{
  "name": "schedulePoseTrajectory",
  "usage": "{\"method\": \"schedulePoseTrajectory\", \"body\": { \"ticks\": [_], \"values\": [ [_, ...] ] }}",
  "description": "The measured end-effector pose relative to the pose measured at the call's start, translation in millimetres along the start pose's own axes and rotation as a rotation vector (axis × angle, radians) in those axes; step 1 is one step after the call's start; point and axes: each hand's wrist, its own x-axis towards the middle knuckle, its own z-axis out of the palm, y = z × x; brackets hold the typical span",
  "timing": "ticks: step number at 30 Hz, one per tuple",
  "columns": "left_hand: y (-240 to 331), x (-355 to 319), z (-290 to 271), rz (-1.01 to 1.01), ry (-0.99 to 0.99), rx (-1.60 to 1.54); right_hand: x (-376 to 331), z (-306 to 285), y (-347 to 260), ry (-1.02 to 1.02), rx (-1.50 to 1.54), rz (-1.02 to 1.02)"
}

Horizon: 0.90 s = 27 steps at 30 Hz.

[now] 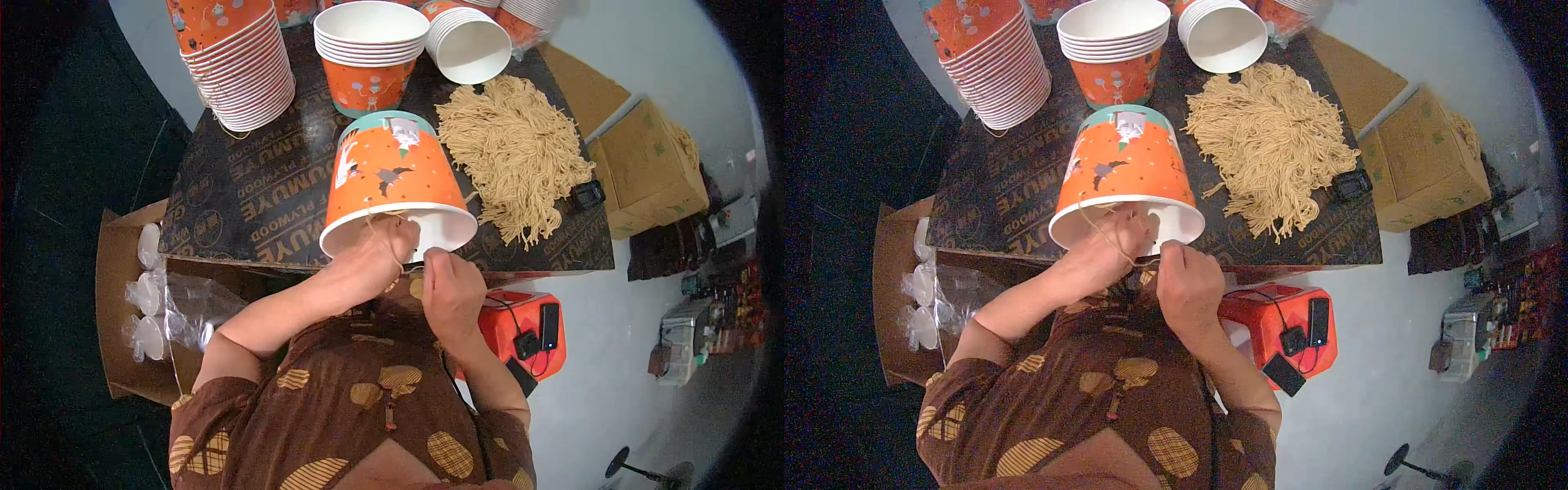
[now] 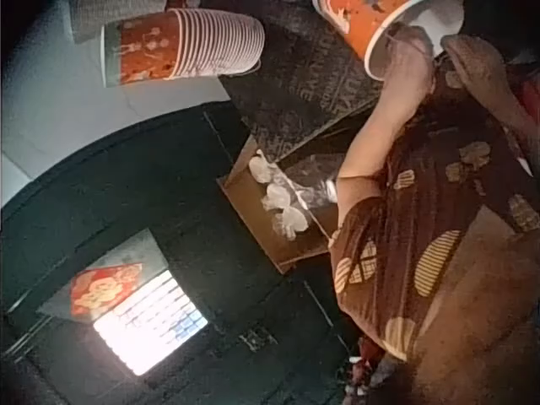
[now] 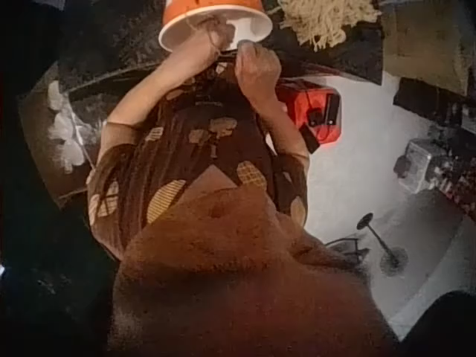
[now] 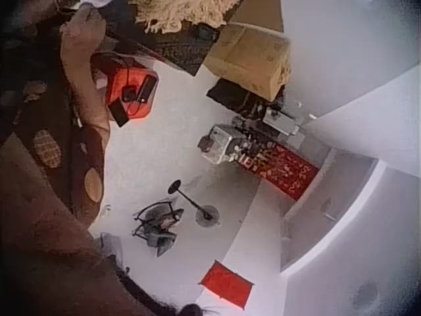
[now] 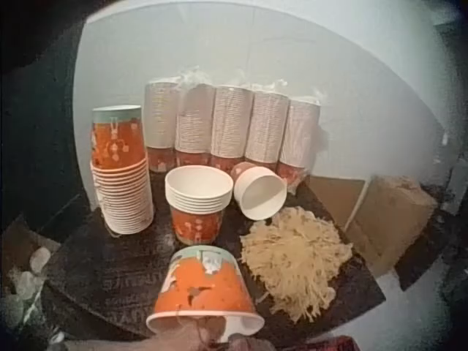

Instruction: Attaching string handles to decorative paper buckets for packaging.

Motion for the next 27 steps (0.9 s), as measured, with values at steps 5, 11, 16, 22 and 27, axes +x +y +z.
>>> {"method": "schedulePoseTrajectory", "body": {
  "ticks": [5, 11, 16, 22, 27],
  "values": [
    [-2, 1, -6, 0.071, -0.046, 0.013, 2, 4, 2, -0.012, 0.037, 0.042],
    [-7, 4, 11, -0.204, -0.064, -0.506, 4, 5, 6, -0.004, 0.062, 0.033],
    [-14, 9, 23, -0.308, 0.039, -0.924, 2, 8, 7, -0.016, 0.050, 0.038],
    [-13, 16, 19, -0.469, 0.023, -1.072, -4, 6, 0, -0.056, 0.087, 0.016],
    [-16, 17, 21, -0.405, 0.006, -1.080, -5, 6, -3, -0.132, 0.096, 0.060]
  ]
}}
